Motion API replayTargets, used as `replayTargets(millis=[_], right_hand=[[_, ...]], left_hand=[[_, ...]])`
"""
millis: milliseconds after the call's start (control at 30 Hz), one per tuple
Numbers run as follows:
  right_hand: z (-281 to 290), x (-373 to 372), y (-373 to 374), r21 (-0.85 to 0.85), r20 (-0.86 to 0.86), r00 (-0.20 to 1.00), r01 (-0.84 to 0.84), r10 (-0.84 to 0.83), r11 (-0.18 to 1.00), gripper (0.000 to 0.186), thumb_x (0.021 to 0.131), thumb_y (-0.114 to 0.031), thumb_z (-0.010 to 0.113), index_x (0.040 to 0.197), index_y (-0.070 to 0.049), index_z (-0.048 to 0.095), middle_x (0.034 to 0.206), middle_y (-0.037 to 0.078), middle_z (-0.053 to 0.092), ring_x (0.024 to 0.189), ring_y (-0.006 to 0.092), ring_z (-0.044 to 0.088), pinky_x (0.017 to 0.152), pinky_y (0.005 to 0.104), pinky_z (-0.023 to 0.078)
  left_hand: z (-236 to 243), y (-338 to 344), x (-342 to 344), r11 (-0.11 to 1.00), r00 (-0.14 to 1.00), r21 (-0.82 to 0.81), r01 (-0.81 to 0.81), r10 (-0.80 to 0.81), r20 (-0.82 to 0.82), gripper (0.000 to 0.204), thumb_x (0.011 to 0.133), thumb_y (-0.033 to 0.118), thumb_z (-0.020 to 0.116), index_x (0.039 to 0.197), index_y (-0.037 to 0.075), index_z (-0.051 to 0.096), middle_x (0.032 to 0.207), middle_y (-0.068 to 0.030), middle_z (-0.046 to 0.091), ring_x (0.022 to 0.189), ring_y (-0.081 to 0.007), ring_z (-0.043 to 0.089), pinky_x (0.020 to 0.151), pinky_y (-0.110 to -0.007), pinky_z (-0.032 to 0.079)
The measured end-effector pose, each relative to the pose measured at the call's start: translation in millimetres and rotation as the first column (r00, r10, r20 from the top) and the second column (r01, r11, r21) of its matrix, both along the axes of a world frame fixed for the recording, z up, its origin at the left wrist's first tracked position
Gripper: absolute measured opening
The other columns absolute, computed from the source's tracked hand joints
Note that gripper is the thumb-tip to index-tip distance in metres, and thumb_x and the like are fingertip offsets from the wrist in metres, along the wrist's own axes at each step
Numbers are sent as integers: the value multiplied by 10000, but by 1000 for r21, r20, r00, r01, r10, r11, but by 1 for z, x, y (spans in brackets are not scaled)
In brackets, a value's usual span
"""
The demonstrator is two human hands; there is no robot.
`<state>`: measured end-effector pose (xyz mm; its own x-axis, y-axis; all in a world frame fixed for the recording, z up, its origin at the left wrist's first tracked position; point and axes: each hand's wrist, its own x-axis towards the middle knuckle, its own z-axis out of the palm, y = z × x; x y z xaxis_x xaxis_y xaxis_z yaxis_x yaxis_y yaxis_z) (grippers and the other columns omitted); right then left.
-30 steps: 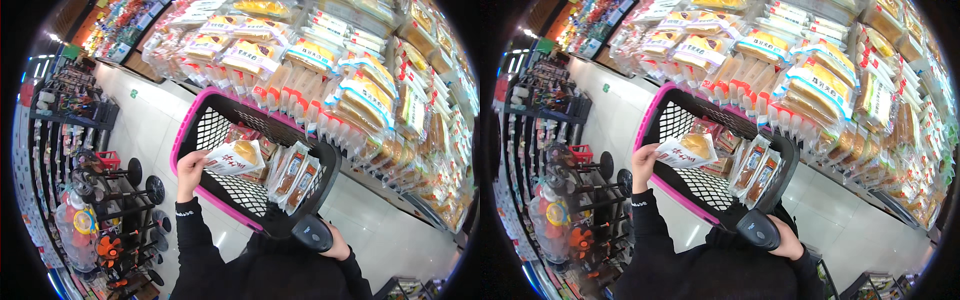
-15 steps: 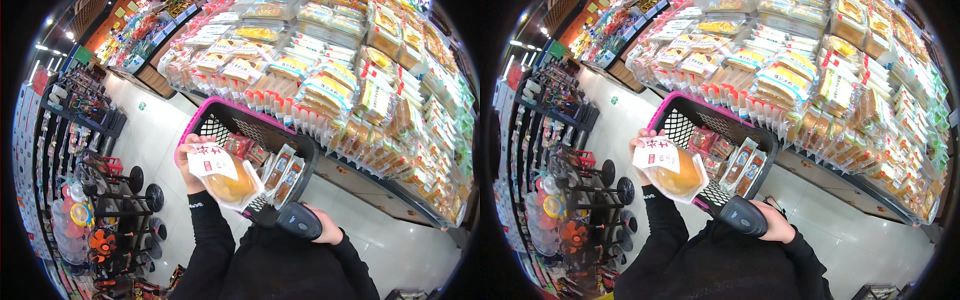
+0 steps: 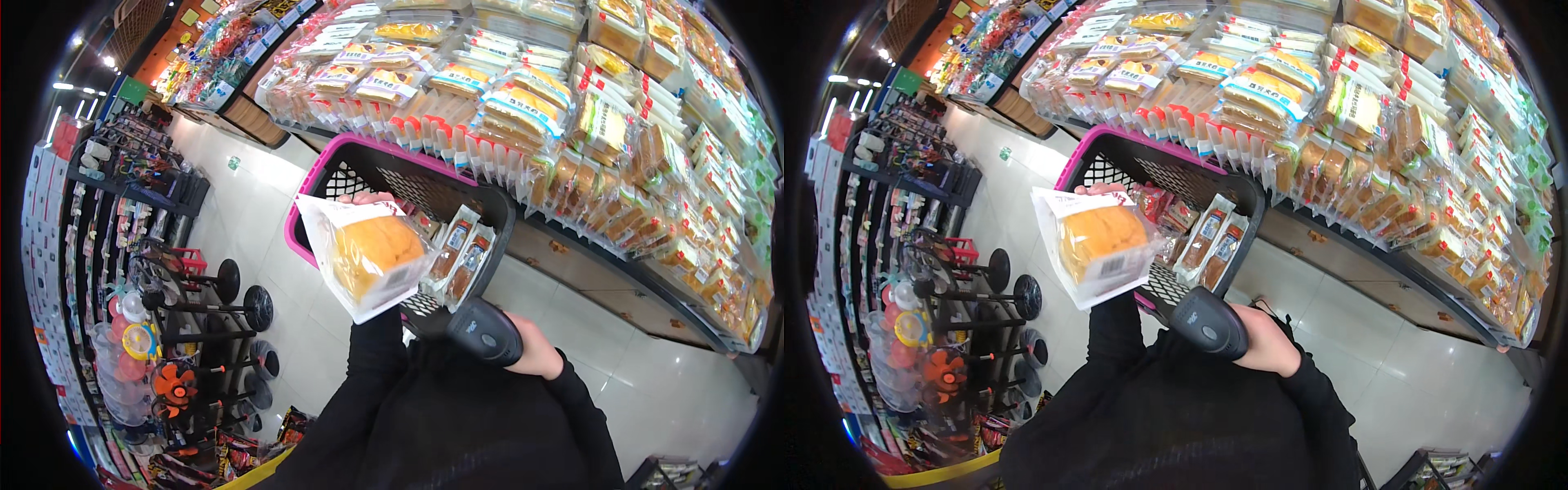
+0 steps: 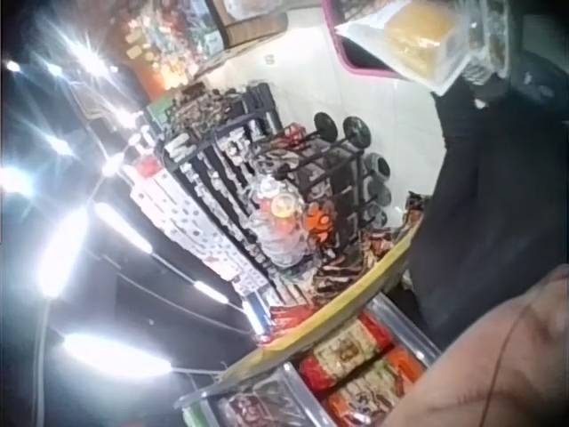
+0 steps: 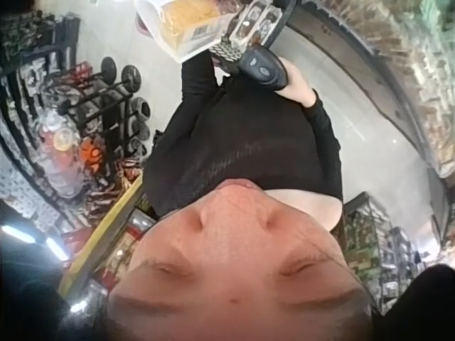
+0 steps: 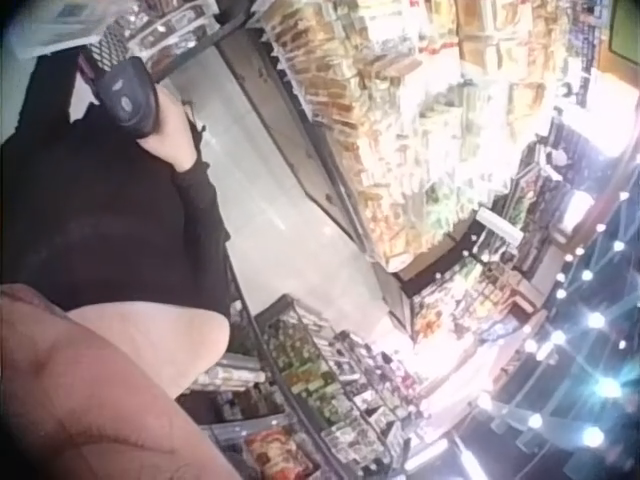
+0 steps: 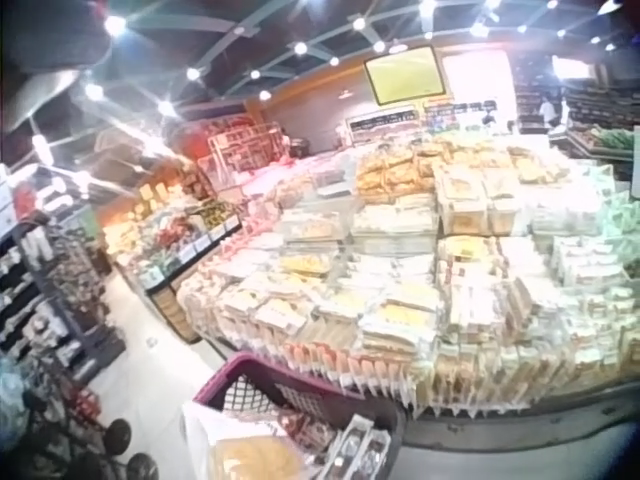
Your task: Picking packaged bread and sandwiches from supermarket shelves and placing them into a shopping basket while using a handheld scanner.
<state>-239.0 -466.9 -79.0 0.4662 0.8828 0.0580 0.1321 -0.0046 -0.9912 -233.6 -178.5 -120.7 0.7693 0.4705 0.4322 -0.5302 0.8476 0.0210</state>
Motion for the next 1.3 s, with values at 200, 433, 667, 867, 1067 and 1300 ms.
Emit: replayTargets(millis=[200, 433, 667, 867, 1067, 1300], right_hand=[[-4, 2, -1, -33, -58, 998, 38, -40, 999, 470, 622, -68, 650, 1057, -5, 485, 943, 134, 578, 885, 250, 557, 782, 318, 414], [1, 10, 3, 12, 179, 983, 32, -34, 999, 499, 605, -105, 646, 1064, -13, 473, 925, 171, 555, 878, 324, 536, 750, 349, 429], [-1, 11, 10, 161, 11, 1000, 23, -25, 987, 502, 638, -149, 675, 1075, -32, 459, 928, 164, 567, 847, 289, 561, 737, 331, 431], [-8, 6, 11, 300, -127, 992, 46, -8, 953, 480, 641, -66, 664, 1067, 7, 453, 953, 118, 571, 860, 149, 521, 785, 290, 413], [-17, 4, 7, 291, -215, 976, 93, -30, 952, 481, 637, -50, 662, 1068, 4, 455, 968, 97, 557, 896, 137, 496, 829, 282, 388], [-22, 3, -7, 313, -277, 961, 97, -7, 945, 498, 647, -70, 679, 1083, 5, 449, 1003, 96, 546, 929, 145, 490, 849, 290, 379]], left_hand=[[-1, -18, 4, 980, 969, -95, -174, 153, -196, 272, 817, 212, 492, 1027, 40, 499, 899, -84, 468, 881, -175, 417, 783, -284, 375], [-13, -33, -25, 986, 981, -95, -137, 122, -150, 285, 824, 226, 478, 1031, 30, 488, 891, -90, 463, 864, -181, 421, 778, -292, 373], [-26, -32, -21, 978, 984, -141, 152, -163, -67, 300, 830, 239, 463, 1035, 21, 478, 884, -96, 457, 848, -187, 424, 773, -300, 371], [-17, -40, 4, 977, 981, -114, 182, -188, -46, 313, 835, 251, 451, 1039, 13, 469, 878, -101, 453, 833, -192, 427, 770, -307, 369], [-6, -61, 21, 994, 992, -62, 92, -97, -87, 328, 841, 262, 439, 1042, 5, 461, 871, -107, 448, 819, -197, 430, 766, -314, 367], [7, -84, 26, 999, 991, 9, -45, 46, -125, 342, 846, 274, 427, 1046, -3, 452, 865, -112, 443, 804, -202, 433, 762, -321, 365]])
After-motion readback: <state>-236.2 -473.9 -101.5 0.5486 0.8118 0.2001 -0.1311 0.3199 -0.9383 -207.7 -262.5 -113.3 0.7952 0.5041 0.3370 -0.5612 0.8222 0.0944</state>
